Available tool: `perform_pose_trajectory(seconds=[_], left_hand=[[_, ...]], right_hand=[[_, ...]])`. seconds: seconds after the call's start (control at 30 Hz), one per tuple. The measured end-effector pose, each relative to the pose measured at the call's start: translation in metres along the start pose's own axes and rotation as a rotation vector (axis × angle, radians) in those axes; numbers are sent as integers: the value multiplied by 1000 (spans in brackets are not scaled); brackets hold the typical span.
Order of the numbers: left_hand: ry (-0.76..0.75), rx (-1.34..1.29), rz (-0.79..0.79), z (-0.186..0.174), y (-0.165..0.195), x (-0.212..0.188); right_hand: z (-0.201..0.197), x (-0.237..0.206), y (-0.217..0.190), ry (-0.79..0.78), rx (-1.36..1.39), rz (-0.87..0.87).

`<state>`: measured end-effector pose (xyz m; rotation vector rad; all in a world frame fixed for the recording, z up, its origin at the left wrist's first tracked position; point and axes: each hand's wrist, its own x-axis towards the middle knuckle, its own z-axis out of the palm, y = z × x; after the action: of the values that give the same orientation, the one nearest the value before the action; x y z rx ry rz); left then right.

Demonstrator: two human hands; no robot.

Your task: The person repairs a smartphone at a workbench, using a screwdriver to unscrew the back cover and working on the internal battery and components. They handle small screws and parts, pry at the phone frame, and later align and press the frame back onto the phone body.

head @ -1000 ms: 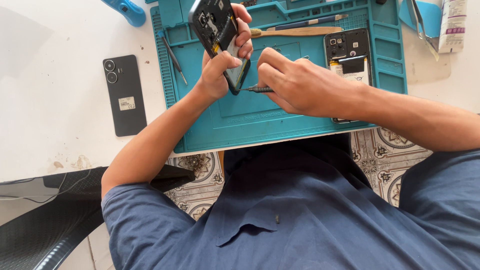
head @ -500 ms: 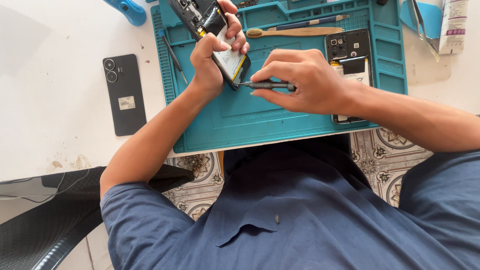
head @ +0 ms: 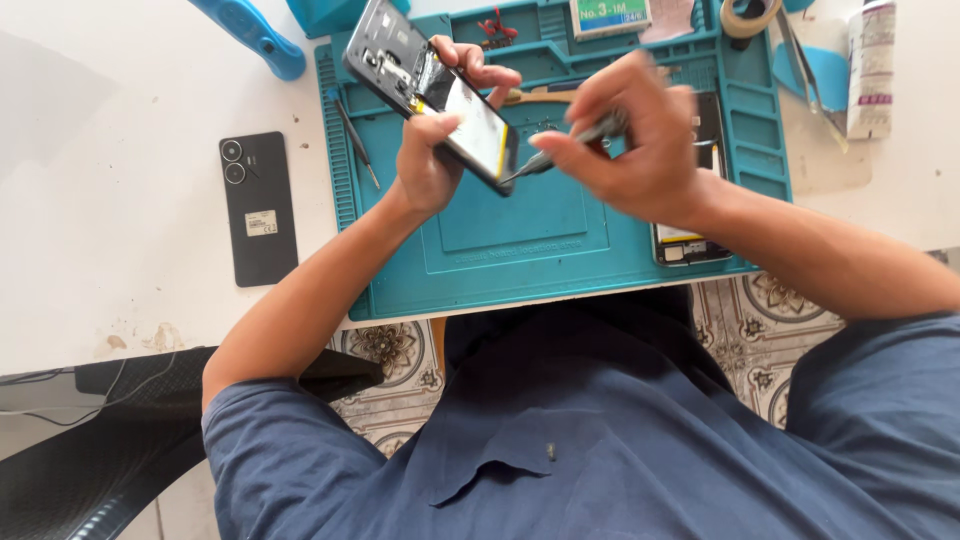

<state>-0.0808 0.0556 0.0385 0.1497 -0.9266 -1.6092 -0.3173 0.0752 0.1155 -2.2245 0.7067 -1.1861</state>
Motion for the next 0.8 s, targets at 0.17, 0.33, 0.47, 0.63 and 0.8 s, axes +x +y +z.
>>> perform_pose_trajectory(seconds=[0.17, 0.33, 0.47, 0.63, 0.8], left_hand=[[-74, 249, -18, -1, 16, 6], [-150, 587, 137, 2, 24, 16], [6, 724, 82, 1, 27, 17], [158, 507, -209, -8, 40, 26], [-78, 552, -358, -13, 63, 26]], right_hand=[[-16, 9, 15, 174, 188, 12], [-30, 21, 20, 207, 68, -182], [-33, 32, 33, 196, -272, -338], [-28, 30, 53, 156, -286, -297], [-34, 29, 66, 178, -230, -221]])
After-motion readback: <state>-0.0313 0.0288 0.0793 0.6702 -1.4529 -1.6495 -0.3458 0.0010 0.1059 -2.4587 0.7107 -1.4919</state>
